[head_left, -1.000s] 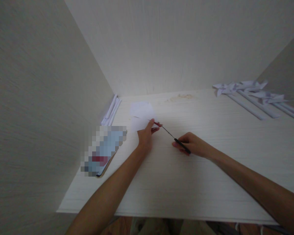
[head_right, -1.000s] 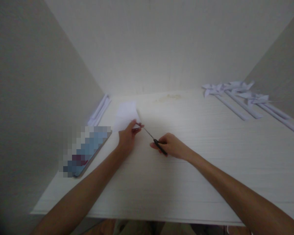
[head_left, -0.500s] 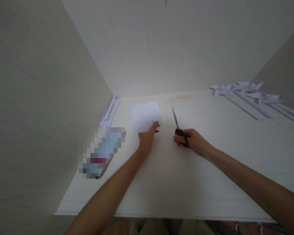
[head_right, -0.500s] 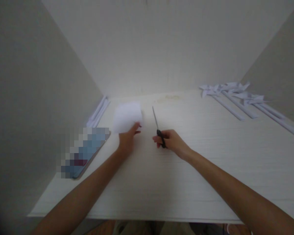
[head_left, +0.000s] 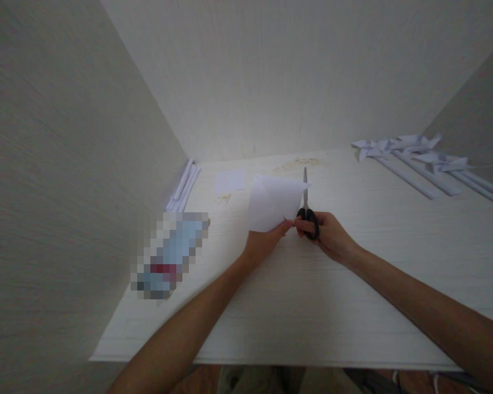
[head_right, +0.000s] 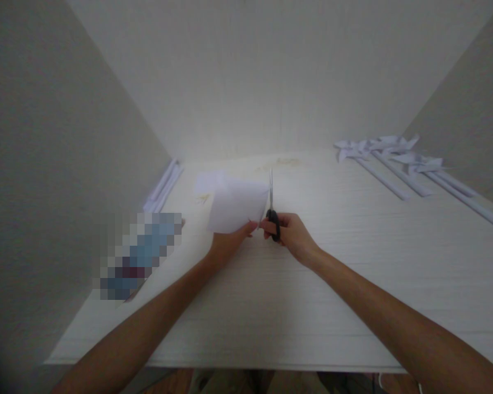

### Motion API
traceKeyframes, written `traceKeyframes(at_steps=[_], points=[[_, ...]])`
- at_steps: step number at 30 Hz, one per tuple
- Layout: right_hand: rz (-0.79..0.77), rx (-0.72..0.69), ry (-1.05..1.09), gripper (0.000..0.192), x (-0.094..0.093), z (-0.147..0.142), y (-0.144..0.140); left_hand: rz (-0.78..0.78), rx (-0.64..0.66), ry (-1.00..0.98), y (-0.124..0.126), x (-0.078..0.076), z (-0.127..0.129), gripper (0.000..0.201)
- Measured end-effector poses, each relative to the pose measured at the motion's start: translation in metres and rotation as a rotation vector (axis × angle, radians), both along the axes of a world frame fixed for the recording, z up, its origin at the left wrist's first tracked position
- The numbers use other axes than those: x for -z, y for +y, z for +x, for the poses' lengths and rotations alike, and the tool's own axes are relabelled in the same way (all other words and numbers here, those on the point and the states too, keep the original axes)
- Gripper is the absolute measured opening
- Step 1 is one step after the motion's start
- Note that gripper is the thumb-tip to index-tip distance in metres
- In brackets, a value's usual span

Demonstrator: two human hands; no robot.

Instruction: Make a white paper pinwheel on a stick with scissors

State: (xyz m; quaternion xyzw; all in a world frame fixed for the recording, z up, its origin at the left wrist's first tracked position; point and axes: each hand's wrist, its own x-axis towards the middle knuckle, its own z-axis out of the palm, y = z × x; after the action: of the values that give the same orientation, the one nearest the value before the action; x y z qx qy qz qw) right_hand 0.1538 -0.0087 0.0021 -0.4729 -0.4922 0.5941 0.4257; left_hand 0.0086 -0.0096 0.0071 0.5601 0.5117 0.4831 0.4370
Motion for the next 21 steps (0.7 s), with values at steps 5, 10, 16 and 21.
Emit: traceKeyframes(at_steps=[5,10,16,21], points=[[0.017,-0.021,-0.011,0.030,-0.003,0.000,-0.001,-0.048,-0.038,-0.092,-0.003,-0.007,0.002,0.014],[0.019,-0.093,-0.015,0.027,-0.001,0.001,-0.001,-0.097,-0.035,-0.186,-0.005,-0.014,0.003,0.010],[0.060,-0.103,-0.011,0.026,0.002,0.001,-0.001,-0.127,-0.074,-0.233,-0.002,-0.013,0.003,0.014],[0.059,-0.074,-0.040,0.030,-0.002,-0.001,-0.004,-0.141,-0.088,-0.237,0.000,-0.012,0.002,0.016]])
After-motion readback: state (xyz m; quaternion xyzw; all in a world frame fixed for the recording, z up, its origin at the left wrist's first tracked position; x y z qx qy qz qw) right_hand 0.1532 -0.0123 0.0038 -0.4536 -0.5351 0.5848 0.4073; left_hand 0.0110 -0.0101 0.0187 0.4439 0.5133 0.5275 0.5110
